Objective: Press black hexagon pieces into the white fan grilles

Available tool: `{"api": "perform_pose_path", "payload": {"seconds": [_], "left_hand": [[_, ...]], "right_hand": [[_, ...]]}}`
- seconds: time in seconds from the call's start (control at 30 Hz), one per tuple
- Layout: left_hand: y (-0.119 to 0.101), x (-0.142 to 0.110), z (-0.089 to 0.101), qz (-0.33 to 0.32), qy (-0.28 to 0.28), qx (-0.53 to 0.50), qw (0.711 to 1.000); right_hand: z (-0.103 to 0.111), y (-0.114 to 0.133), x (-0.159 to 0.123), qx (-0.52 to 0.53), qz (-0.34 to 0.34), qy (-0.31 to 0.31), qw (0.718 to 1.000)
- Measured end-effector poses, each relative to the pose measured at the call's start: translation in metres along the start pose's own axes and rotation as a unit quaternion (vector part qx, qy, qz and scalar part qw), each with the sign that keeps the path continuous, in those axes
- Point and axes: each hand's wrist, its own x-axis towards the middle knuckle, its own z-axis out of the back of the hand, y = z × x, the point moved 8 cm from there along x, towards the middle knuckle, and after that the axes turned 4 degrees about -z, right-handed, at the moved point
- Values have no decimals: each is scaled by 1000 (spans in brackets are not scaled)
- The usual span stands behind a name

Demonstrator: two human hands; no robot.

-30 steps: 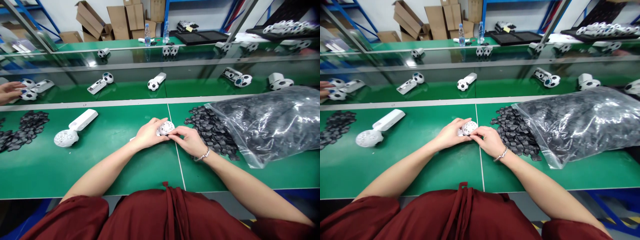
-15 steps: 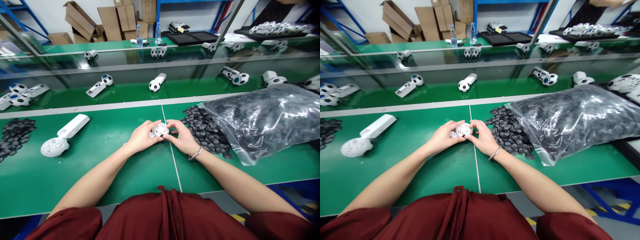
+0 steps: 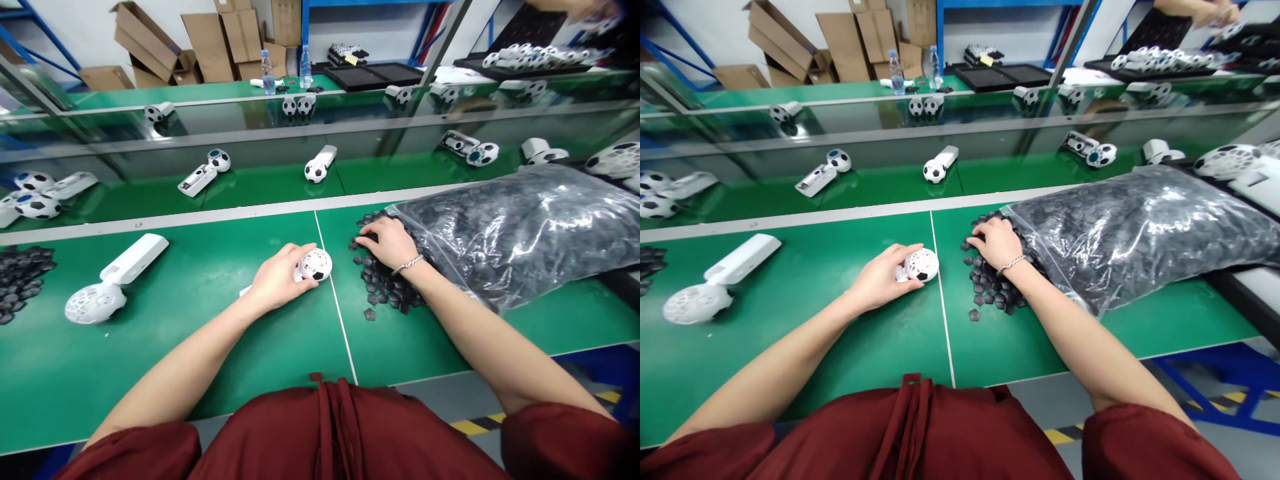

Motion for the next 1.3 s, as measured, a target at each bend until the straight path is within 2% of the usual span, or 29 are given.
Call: {"api": "perform_pose_path", "payload": {"seconds": [0.1,0.2,0.3,0.4,0.53,0.6,0.67,0.8,1.13,1.3], "left_hand": [[-3,4,0,-38,19,17,999],[-4,7,2,-71,11,49,996],[-4,9,4,-93,-11,62,994],[-4,10,3,-102,-23,69,992],[-2,10,3,-85,-28,89,992],[-2,9,4,-83,-19,86,993],[-3,7,3,-83,0,76,994],[-3,3,1,-61,23,57,996],[-3,5,-1,-15,-20,26,999],[-6,4,1,-2,-48,30,998]], "right_hand": [[-7,-5,4,-40,22,46,998],[-4,5,-2,-16,49,47,998],[1,21,-14,81,57,61,993],[3,45,-30,199,68,102,972],[9,85,-47,217,193,107,951],[10,97,-51,214,240,100,942],[9,100,-51,210,255,92,939],[8,100,-50,219,241,84,942],[5,108,-53,225,287,87,927],[0,100,-45,264,237,80,931]]}}
